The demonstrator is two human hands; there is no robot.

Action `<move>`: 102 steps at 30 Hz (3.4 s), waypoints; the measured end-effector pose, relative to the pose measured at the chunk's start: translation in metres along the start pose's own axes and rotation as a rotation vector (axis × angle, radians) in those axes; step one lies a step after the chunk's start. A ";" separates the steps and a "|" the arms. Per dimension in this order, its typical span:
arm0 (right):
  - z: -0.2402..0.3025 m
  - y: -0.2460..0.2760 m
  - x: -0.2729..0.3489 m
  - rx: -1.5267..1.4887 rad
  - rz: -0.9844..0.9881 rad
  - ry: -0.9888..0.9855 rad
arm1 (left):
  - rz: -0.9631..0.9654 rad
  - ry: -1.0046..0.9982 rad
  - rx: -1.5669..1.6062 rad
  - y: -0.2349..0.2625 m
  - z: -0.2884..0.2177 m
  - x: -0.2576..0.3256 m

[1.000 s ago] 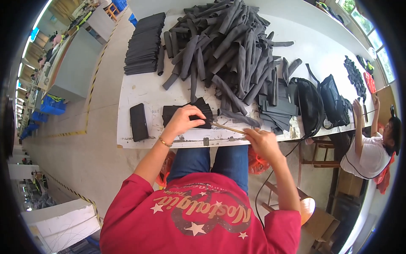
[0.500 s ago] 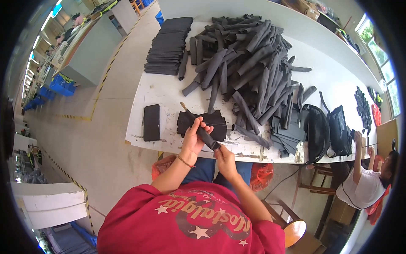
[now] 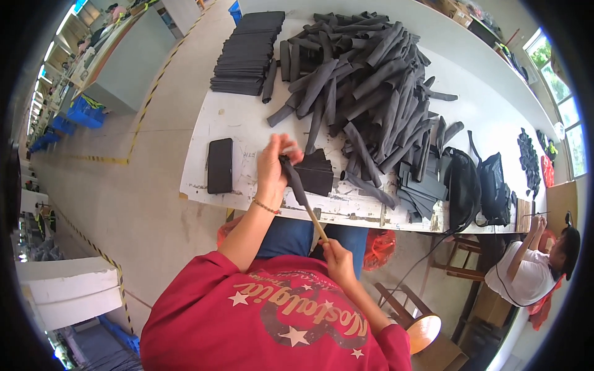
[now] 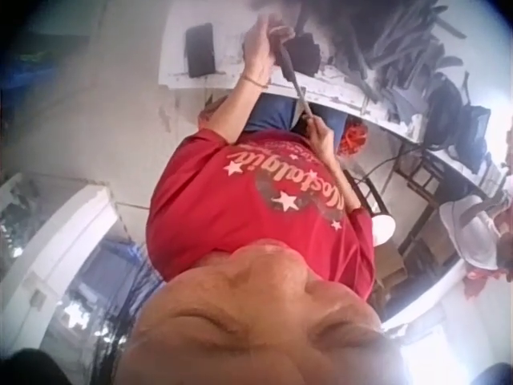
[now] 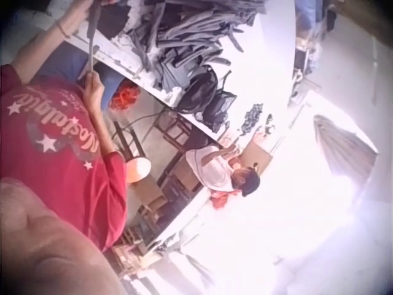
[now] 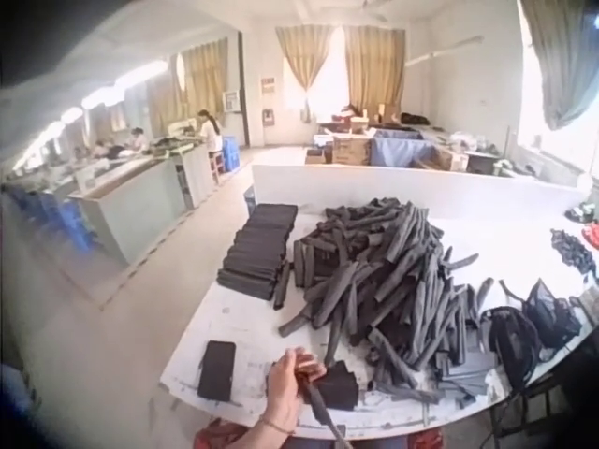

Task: Inserting a wooden rod into grey foam tubes as part of a manufacturing or quality check process.

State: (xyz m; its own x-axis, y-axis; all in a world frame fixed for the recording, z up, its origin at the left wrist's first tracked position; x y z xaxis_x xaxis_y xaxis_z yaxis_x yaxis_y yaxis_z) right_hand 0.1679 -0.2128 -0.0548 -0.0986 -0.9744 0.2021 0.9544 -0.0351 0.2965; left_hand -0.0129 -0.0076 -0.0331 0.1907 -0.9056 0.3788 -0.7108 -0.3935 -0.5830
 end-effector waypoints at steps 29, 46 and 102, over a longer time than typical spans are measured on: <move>0.095 0.046 -0.121 -0.485 -0.279 0.084 | 0.048 -0.506 -0.449 -0.035 -0.012 0.017; 0.179 0.138 -0.175 -0.447 -0.604 0.267 | 0.502 0.068 -0.640 0.001 0.065 0.131; 0.040 0.179 -0.048 0.545 -0.168 0.395 | 0.593 -0.275 -1.231 -0.017 0.033 0.013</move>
State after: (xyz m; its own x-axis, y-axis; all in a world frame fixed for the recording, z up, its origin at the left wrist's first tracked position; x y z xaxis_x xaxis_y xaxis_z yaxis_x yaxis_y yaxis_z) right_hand 0.3324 -0.1636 0.0257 -0.0241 -0.9771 -0.2115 0.6475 -0.1764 0.7413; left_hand 0.0242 -0.0175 -0.0423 -0.3221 -0.9445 0.0649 -0.8356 0.3159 0.4494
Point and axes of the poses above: each hand's wrist, its own x-axis away from the middle knuckle, its own y-axis out of the back of the hand, z = x × y, the point moved 8 cm from there along -x, towards the middle knuckle, and after that the axes turned 10 degrees about -z, right-handed, at the moved point
